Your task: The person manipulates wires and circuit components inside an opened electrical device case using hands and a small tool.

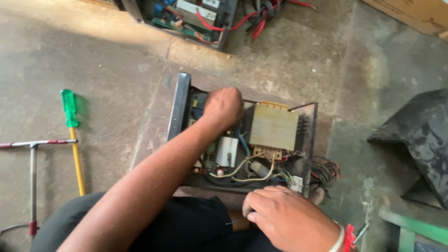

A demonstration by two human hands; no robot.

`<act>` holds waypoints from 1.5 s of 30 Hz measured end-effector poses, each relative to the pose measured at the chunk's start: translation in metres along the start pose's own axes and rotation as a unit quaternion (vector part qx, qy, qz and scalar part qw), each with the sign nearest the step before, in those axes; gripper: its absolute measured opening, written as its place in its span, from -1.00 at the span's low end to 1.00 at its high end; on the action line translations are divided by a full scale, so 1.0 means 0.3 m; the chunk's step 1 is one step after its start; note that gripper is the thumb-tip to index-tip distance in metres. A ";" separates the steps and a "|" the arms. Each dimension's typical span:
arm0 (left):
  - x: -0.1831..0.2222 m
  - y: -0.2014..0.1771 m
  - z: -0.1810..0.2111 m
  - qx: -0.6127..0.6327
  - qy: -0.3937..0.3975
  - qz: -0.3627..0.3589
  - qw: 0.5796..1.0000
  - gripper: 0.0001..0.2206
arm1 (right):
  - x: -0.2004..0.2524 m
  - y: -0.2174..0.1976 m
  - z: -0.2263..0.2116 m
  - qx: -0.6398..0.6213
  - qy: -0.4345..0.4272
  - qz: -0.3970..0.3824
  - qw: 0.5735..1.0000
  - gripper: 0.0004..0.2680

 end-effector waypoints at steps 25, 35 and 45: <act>0.019 -0.028 0.018 -0.031 -0.027 -0.036 0.999 -0.92 | -0.033 0.013 0.002 -0.002 0.066 -0.034 0.997 -0.93; -0.014 0.025 -0.020 -0.003 -0.041 -0.058 0.997 -0.92 | -0.032 0.013 0.005 0.008 0.064 -0.031 0.997 -0.93; -0.014 0.024 -0.021 -0.007 -0.053 -0.073 0.996 -0.91 | -0.038 0.012 -0.002 -0.004 0.064 -0.031 0.997 -0.93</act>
Point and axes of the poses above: each hand's wrist, its own x-axis away from the middle knuckle, its own y-axis out of the palm, z = x × y, the point moved 6 cm from there along -x, towards the middle knuckle, and after that the axes turned 5 degrees about y, right-handed, at the moved point
